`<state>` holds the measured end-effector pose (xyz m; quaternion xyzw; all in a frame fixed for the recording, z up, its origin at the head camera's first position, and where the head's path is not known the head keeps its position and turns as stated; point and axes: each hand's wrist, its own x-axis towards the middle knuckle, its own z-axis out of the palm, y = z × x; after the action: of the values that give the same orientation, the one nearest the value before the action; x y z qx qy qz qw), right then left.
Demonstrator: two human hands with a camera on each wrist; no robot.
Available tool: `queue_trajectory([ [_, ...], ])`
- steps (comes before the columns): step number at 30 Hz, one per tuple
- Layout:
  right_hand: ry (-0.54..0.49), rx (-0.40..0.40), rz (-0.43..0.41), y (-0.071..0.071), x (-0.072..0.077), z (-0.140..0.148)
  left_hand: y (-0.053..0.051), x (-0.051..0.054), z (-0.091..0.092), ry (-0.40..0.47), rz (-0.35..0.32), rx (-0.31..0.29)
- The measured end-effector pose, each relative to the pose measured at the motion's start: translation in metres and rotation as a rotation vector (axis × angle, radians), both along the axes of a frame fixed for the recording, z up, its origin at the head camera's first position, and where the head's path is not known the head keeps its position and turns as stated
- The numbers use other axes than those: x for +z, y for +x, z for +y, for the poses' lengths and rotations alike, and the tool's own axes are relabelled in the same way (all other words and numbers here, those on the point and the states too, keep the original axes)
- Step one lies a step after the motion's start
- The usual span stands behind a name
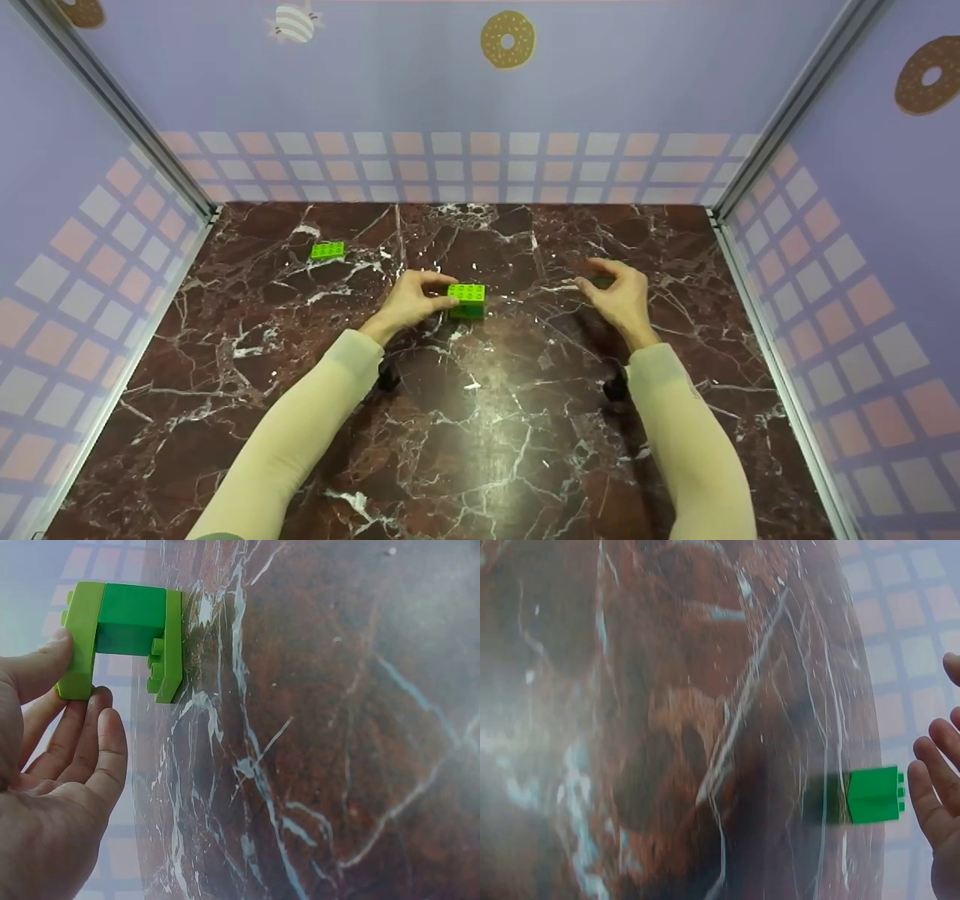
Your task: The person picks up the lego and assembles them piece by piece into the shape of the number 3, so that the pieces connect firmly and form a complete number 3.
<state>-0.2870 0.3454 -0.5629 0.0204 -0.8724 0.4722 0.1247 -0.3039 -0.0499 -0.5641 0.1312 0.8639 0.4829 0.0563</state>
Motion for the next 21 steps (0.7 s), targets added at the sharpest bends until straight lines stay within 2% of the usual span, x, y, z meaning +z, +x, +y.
queue_trajectory([
  [5,0.025,-0.058,0.041,0.003,-0.001,0.011,0.000,0.000,0.000,0.006,0.002,-0.004],
  [9,0.091,-0.125,0.054,0.002,-0.006,0.017,0.001,0.000,0.000,0.000,-0.003,0.003],
  [13,0.147,-0.150,0.053,0.000,-0.012,0.022,0.001,0.000,0.000,0.000,-0.011,0.011],
  [17,0.203,-0.154,0.029,-0.002,-0.017,0.027,0.001,0.000,0.000,-0.010,-0.008,0.006],
  [21,0.269,-0.156,-0.034,-0.002,-0.019,0.030,0.001,0.000,-0.001,-0.012,0.000,-0.005],
])
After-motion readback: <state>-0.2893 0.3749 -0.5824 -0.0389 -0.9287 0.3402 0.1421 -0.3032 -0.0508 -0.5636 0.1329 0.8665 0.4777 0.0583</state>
